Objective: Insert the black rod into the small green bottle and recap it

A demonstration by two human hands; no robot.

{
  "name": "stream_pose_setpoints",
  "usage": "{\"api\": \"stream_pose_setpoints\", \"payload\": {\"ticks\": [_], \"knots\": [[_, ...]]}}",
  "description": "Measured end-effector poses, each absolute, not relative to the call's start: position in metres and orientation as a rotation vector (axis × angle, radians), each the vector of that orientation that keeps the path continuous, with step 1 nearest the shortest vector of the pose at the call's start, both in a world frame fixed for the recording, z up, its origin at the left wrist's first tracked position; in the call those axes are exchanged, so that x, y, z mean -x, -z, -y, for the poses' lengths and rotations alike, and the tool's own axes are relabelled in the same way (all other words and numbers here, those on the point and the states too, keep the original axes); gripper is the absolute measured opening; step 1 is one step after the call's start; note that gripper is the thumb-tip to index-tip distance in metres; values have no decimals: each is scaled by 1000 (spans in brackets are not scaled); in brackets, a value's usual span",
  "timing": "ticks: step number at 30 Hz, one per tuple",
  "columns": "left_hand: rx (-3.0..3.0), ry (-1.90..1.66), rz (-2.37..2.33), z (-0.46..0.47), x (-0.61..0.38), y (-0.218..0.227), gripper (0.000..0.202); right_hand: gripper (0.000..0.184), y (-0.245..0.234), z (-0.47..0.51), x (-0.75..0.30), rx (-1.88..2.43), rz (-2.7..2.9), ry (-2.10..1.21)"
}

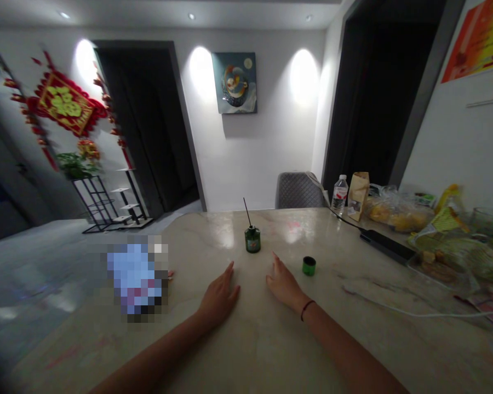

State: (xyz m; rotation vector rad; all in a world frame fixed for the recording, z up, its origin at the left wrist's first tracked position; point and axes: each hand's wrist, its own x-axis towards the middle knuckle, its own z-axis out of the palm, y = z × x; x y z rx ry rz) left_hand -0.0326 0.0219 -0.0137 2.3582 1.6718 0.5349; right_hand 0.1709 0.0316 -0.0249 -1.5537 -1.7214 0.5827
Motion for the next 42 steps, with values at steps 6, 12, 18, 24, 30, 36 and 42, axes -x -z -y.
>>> {"api": "stream_pose_setpoints", "payload": {"ticks": [6,12,18,24,30,36,42], "knots": [[-2376,-391,-1712,-10,31,6,52,50,21,-10,-173,1552,1797,-491],[-2379,-402,-1729,-9,29,-1,48,43,14,4,-164,1660,2004,-204],[-2350,-426,-1835,-7,38,-13,48,55,15,7,-164,1776,2074,116],[-2388,-157,-1898,-4,38,-21,57,73,17,2,-178,1758,2193,462],[-2611,-18,-1671,-4,41,-18,70,77,21,2,-183,1602,2326,656],[-2643,-48,-1647,-4,43,-14,70,75,23,1,-186,1559,2373,535],[-2397,-298,-1791,-8,46,-8,39,33,-2,-25,-182,1552,2025,34]]}}
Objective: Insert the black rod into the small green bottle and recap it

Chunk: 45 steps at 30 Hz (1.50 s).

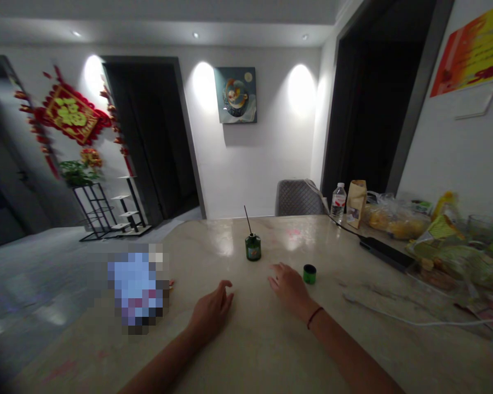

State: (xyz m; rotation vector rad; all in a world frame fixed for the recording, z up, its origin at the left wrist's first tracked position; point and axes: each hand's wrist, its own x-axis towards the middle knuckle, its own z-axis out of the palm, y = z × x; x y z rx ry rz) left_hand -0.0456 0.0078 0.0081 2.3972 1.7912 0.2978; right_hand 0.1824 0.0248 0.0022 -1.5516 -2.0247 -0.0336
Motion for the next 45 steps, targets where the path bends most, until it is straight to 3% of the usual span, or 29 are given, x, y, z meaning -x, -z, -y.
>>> {"api": "stream_pose_setpoints", "payload": {"ticks": [2,5,10,16,29,40,45], "knots": [[-2387,-295,-1816,-9,46,-7,31,24,-15,-46,-177,1525,1885,-158],[-2421,-295,-1824,-10,47,-6,25,27,-35,-84,-165,1514,1719,-338],[-2468,-317,-1787,-10,49,-7,27,43,-56,-136,-149,1602,1556,-372],[-2456,-332,-1756,-10,49,-6,28,32,-49,-160,-139,1590,1567,-452],[-2426,-333,-1714,-11,49,-6,25,16,-58,-170,-131,1551,1606,-359],[-2428,-417,-1687,-13,50,-1,25,30,-105,-144,-155,1320,1521,-254],[-2396,-396,-1711,-12,49,-4,25,30,-97,-111,-171,1177,1419,-175]]}}
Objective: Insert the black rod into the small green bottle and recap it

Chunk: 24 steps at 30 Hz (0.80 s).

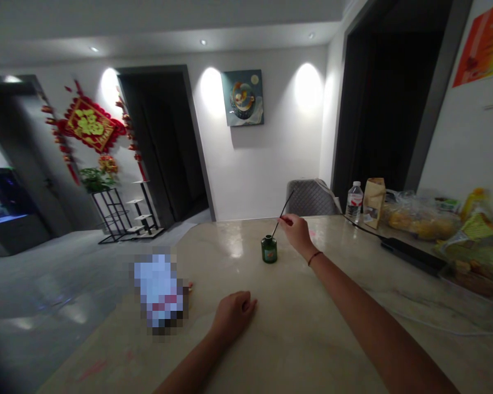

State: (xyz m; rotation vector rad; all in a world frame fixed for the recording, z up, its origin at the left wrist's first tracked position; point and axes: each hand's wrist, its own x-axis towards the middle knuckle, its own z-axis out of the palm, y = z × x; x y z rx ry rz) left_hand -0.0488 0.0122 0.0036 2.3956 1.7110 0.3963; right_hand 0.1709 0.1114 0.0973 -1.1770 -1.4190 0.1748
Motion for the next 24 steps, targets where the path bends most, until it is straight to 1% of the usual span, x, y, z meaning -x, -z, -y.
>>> {"api": "stream_pose_setpoints", "payload": {"ticks": [3,7,12,14,16,20,24], "knots": [[-2390,-394,-1721,-12,48,-6,24,29,-78,-97,-180,1197,1412,-124],[-2395,-400,-1728,-11,48,-7,23,27,-49,-84,-188,1280,1526,-143],[-2394,-379,-1720,-12,49,-8,21,19,-24,-58,-187,1313,1732,-212],[-2403,-383,-1716,-12,49,-7,20,16,-19,-44,-186,1277,1899,-215],[-2416,-392,-1722,-12,49,-6,19,16,-13,-32,-186,1225,2129,-149],[-2421,-396,-1751,-12,48,-5,20,18,0,-24,-187,1155,2547,131],[-2405,-350,-1762,-12,47,-6,25,18,5,-29,-192,1189,2707,267]]}}
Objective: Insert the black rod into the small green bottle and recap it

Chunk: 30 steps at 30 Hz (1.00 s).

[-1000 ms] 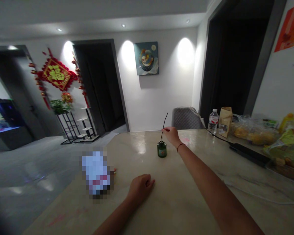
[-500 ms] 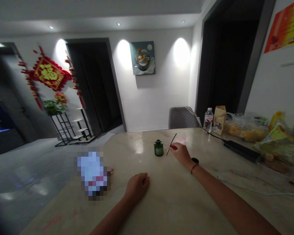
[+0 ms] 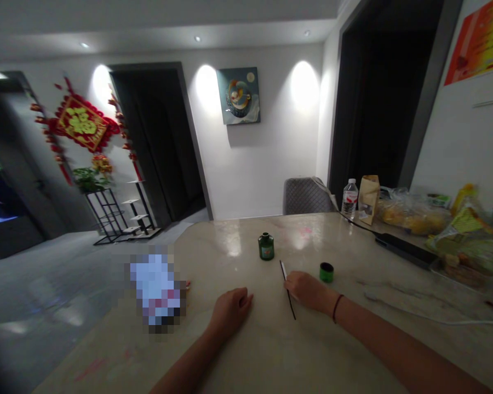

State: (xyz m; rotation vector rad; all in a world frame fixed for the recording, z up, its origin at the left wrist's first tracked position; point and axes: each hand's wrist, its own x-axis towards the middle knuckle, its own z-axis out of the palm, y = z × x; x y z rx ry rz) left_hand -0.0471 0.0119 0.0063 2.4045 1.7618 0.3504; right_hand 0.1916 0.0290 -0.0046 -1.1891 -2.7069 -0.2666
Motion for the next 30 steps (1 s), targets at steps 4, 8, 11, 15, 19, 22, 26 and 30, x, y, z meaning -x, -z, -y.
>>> {"api": "stream_pose_setpoints", "payload": {"ticks": [4,8,11,15,19,22,26,30], "knots": [[-2410,-299,-1760,-13,47,-7,30,21,2,-32,-199,1275,2690,249],[-2415,-318,-1756,-15,48,-5,32,21,3,-26,-201,1297,2740,276],[-2417,-325,-1762,-16,49,-4,33,19,-2,-20,-202,1288,2749,271],[-2420,-340,-1779,-15,48,-4,33,17,-22,-18,-210,1453,2641,398],[-2408,-354,-1780,-14,47,-4,35,26,-42,-22,-230,1941,2431,543],[-2408,-349,-1785,-14,47,-5,36,28,-50,-31,-243,2155,2503,326],[-2396,-329,-1809,-14,46,-6,36,25,-67,-55,-241,2125,2655,138],[-2393,-333,-1805,-13,46,-7,35,37,-91,-87,-215,1782,2430,12]]}}
